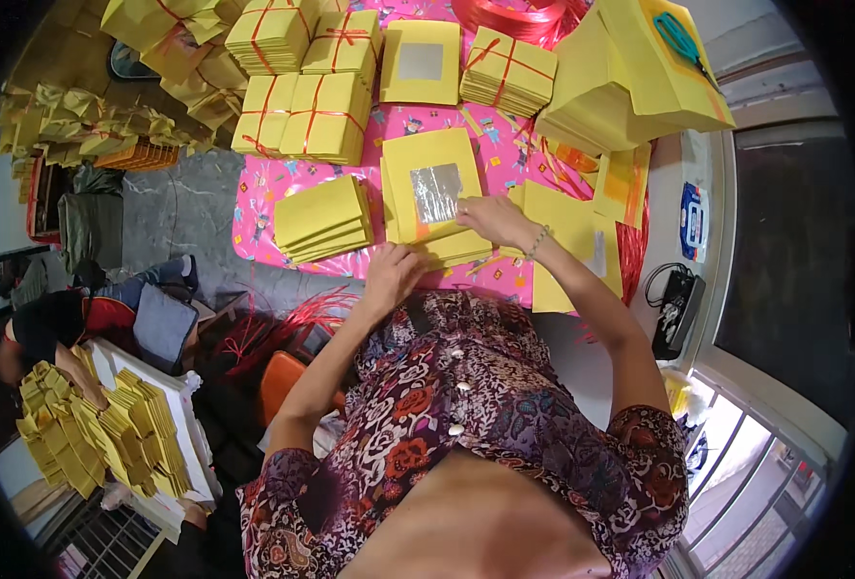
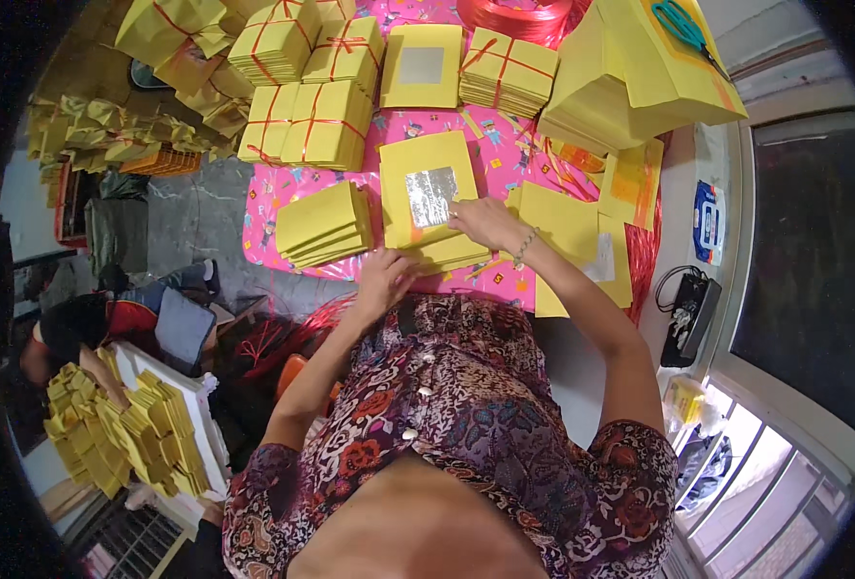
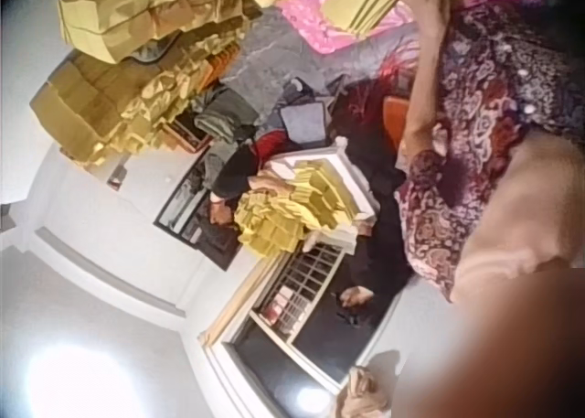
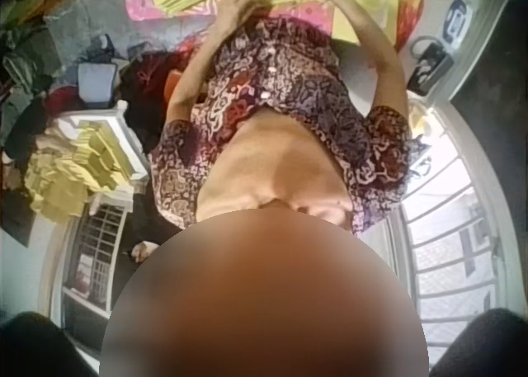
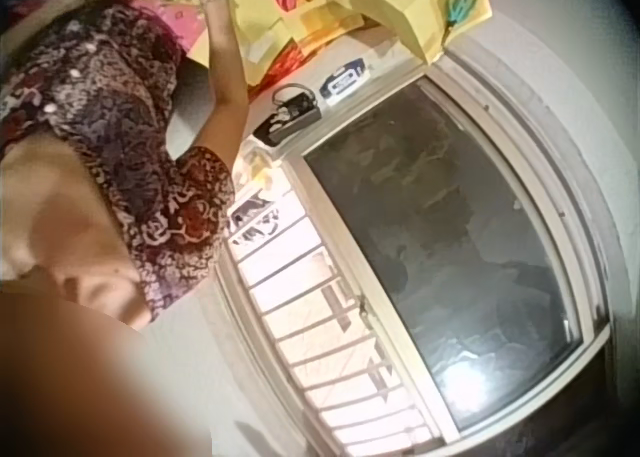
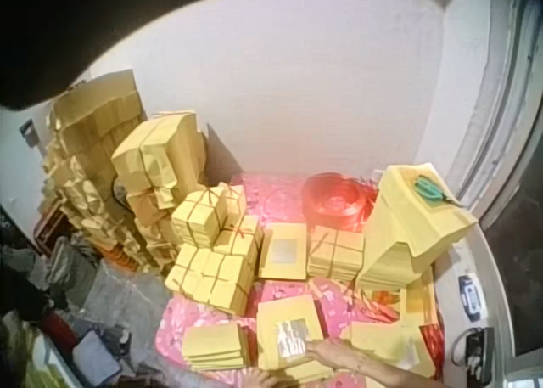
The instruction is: Bundling and tying stacks of joss paper with red string.
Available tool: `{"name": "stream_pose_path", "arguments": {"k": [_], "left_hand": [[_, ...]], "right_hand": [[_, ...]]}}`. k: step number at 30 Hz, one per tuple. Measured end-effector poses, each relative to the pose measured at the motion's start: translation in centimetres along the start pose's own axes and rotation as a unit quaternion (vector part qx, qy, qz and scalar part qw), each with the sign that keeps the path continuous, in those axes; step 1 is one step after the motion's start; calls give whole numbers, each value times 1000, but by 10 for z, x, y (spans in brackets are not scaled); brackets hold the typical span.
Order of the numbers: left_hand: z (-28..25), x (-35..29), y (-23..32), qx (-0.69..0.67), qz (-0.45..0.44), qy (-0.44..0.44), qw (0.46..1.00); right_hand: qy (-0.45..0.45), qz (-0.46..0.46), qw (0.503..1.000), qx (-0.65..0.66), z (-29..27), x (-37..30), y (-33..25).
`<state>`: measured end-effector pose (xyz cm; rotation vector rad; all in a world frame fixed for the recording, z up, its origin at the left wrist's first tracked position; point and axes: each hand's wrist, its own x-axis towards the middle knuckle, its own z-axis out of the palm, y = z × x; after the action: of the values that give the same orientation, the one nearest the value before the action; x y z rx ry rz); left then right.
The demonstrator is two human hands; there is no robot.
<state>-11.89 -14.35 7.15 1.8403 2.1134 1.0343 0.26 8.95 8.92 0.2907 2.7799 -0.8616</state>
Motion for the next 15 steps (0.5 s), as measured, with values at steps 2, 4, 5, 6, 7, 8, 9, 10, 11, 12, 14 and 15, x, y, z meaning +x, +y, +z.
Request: {"name": "stream_pose_path", "arguments": {"k": [2,4,5,6,7,8,9,10,11,12,14,15], "left_hand": [[6,-11,-7,10,1,-32,999],[9,-13,-9,-10,-25,-26,999],[11,-14,-11,-10,-26,-26,999],[13,-11,-12,-18,-29,-27,999],[13,-10,-12,-26,-32,-28,999],[12,-10,-13,-25,-31,-28,999],[12,-11,-14,-35,-35,-38,998],[12,-13,-16,-45,-39,-49,997],[13,-14,-17,-44,-40,-48,997],[13,-13,-18,-57,-37,-46,997],[11,-12,-20,-69,-34,-44,996],[10,-12,-21,-67,-27,-47,996]], "right_hand": [[21,-22,1000,-2,4,-4,-3],[41,-43,998,-4,7,-10,-5],[49,-59,997,-6,9,-14,-6],[59,-74,996,-7,10,-16,-6],[60,-73,995,-7,15,-18,-2],[81,-114,990,-13,22,-19,2],[102,-154,983,-19,24,-20,3],[101,-155,982,-19,26,-21,3],[101,-167,981,-7,27,-23,3],[101,-177,979,5,28,-24,4],[103,-185,977,4,31,-22,7],[103,-193,976,4,32,-22,8]]}}
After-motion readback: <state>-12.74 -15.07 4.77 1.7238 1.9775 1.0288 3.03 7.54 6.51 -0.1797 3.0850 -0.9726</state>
